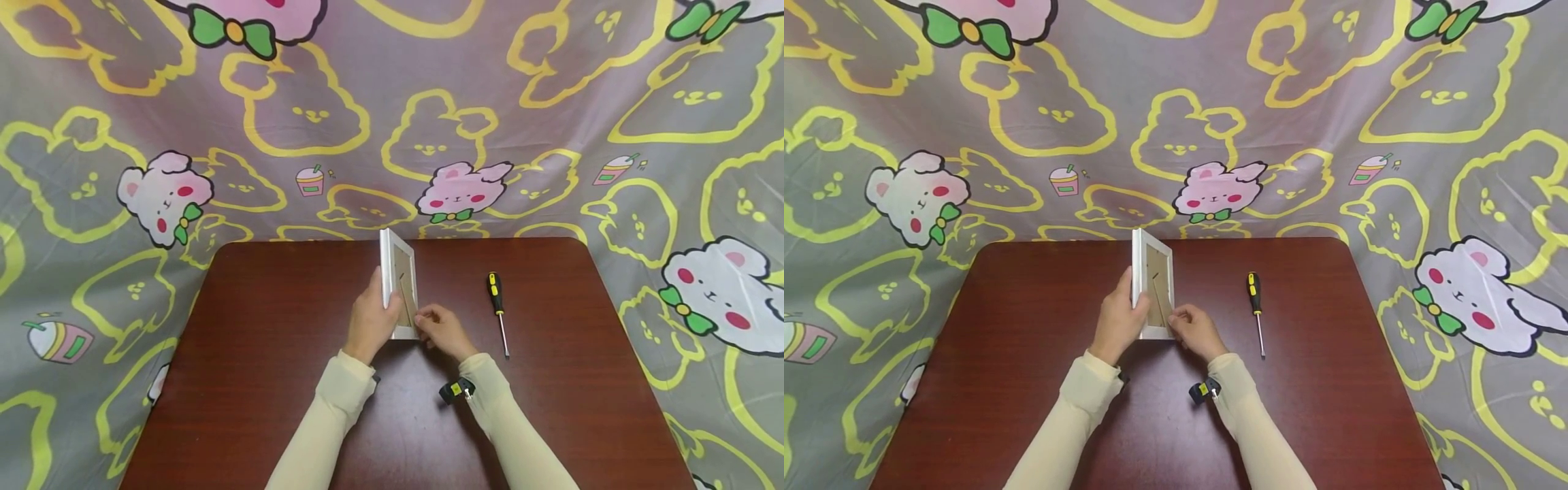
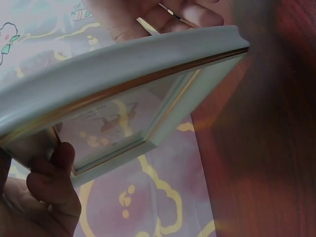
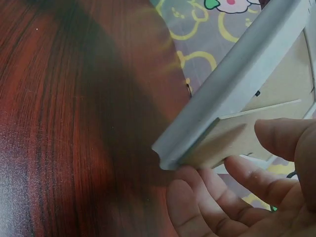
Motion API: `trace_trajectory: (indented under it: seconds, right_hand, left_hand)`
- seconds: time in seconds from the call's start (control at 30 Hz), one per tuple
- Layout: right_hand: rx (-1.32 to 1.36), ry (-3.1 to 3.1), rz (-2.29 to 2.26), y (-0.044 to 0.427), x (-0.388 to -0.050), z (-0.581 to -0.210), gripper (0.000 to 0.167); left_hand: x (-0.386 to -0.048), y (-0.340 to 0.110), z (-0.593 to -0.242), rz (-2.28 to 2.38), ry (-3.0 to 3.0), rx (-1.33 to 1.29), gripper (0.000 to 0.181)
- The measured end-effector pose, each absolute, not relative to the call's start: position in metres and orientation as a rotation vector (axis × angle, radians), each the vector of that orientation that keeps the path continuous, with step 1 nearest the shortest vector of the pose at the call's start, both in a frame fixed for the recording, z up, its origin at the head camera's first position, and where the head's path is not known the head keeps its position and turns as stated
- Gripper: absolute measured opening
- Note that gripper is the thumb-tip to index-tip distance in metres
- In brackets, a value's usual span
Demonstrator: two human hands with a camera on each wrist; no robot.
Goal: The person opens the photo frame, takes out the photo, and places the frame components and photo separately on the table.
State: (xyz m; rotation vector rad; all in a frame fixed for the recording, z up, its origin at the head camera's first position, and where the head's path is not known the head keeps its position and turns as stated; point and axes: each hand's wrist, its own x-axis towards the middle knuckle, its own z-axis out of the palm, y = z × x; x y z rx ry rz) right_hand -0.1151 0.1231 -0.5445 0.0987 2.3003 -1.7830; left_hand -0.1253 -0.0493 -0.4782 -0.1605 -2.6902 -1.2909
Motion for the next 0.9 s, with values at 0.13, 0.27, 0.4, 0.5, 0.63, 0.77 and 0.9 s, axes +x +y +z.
trace_trajectory:
  seconds: [0.13,0.27,0.4,0.5,0.63,0.77,0.9]
  right_hand:
    - [0.130,2.302,-1.841,0.126,-0.117,-0.545,0.026]
    - [0.157,2.269,-1.870,0.132,-0.118,-0.546,0.041]
    - [0.122,2.187,-1.861,0.140,-0.119,-0.541,0.049]
    - [0.098,2.184,-1.822,0.145,-0.119,-0.540,0.040]
    - [0.109,2.269,-1.729,0.148,-0.120,-0.546,0.026]
    - [0.125,2.367,-1.639,0.146,-0.114,-0.549,0.029]
    - [0.153,2.433,-1.569,0.143,-0.106,-0.552,0.030]
  left_hand:
    - [-0.127,-0.052,-0.481,-1.391,-2.607,-0.178,0.063]
    - [-0.128,-0.056,-0.487,-1.519,-2.521,-0.163,0.060]
    - [-0.130,-0.062,-0.496,-1.666,-2.431,-0.146,0.056]
    - [-0.133,-0.069,-0.505,-1.777,-2.391,-0.154,0.054]
    - [-0.133,-0.082,-0.520,-1.830,-2.451,-0.134,0.053]
    - [-0.128,-0.093,-0.536,-1.677,-2.635,-0.050,0.054]
    - [-0.122,-0.100,-0.552,-1.529,-2.830,0.000,0.057]
